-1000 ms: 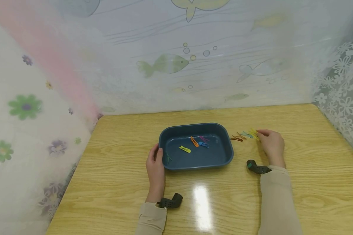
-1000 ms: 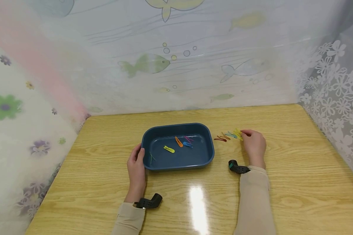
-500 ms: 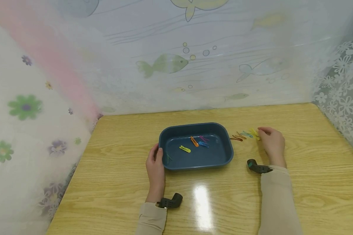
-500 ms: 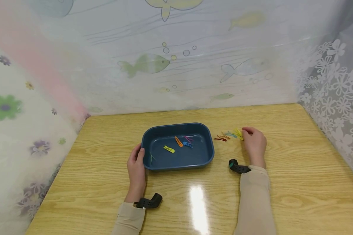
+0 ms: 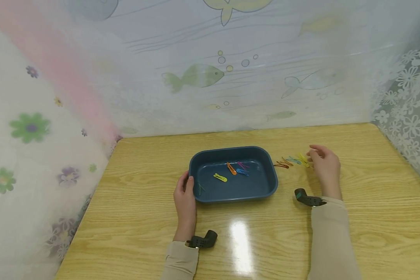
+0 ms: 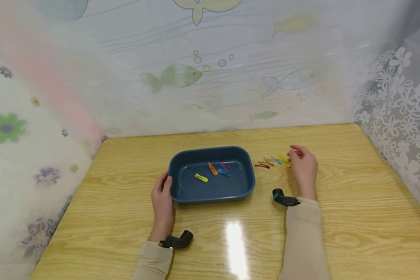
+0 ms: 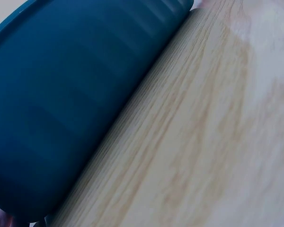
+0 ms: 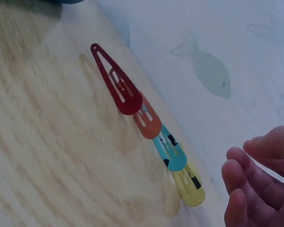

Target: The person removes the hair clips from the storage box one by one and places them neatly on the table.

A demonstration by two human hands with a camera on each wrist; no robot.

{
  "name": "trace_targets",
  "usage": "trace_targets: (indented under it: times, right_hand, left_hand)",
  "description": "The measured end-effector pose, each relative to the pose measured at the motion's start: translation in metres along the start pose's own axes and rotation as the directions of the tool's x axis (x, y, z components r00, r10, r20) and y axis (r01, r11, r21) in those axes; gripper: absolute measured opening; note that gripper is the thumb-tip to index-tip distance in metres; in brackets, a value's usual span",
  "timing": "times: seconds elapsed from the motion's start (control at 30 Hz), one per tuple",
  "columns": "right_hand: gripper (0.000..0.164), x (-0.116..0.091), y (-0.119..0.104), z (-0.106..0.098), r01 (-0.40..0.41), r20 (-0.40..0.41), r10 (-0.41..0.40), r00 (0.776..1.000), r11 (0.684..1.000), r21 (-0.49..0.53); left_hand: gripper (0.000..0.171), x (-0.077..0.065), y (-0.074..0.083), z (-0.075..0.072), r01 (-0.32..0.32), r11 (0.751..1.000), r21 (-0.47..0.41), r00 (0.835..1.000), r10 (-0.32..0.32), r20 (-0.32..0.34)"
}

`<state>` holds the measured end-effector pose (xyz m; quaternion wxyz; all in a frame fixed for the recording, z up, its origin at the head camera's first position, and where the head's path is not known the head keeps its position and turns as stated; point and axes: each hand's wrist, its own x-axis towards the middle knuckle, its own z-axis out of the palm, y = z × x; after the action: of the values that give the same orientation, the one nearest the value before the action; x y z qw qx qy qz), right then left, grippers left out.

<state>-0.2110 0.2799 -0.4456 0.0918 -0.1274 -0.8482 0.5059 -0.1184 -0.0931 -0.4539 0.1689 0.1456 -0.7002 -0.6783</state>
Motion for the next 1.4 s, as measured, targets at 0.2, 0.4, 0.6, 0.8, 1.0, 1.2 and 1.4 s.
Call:
trace_targets:
  times: [0.2, 0.4, 0.6, 0.8, 1.0, 1.2, 1.4]
  right_hand:
    - [0.048, 0.013, 0.018, 0.005, 0.042, 0.039, -0.042, 0.998, 0.999, 0.025]
    - [0.049, 0.014, 0.011, 0.006, 0.068, 0.045, -0.069, 0.997, 0.997, 0.03]
    - [0.045, -0.005, -0.027, 0.002, 0.069, 0.064, -0.073, 0.995, 0.996, 0.055]
    - [0.045, -0.016, -0.047, 0.0, 0.132, 0.112, -0.132, 0.985, 0.991, 0.005]
    - [0.044, -0.022, -0.063, 0.001, 0.213, 0.17, -0.203, 0.964, 0.976, -0.044]
    - [0.041, -0.029, -0.079, 0.009, 0.245, 0.201, -0.235, 0.951, 0.969, -0.023]
    - [0.038, -0.033, -0.09, 0.018, 0.286, 0.23, -0.274, 0.934, 0.958, -0.019]
  left_hand:
    - [0.036, 0.002, -0.008, 0.001, -0.005, 1.0, 0.014, 1.0, 0.005, -0.011]
    - [0.035, 0.003, -0.008, 0.001, -0.003, 1.0, 0.018, 1.0, 0.004, -0.019]
    - [0.034, 0.002, -0.007, 0.001, -0.003, 1.0, 0.022, 1.0, 0.003, -0.017]
    - [0.034, 0.002, -0.008, 0.001, -0.001, 1.0, 0.023, 1.0, 0.001, -0.013]
    - [0.034, 0.003, -0.009, 0.001, -0.004, 0.999, 0.032, 1.0, 0.005, -0.017]
    - [0.033, 0.003, -0.01, 0.001, -0.012, 0.999, 0.029, 1.0, 0.013, -0.022]
    - [0.033, 0.003, -0.01, 0.001, -0.017, 0.999, 0.028, 1.0, 0.017, -0.026]
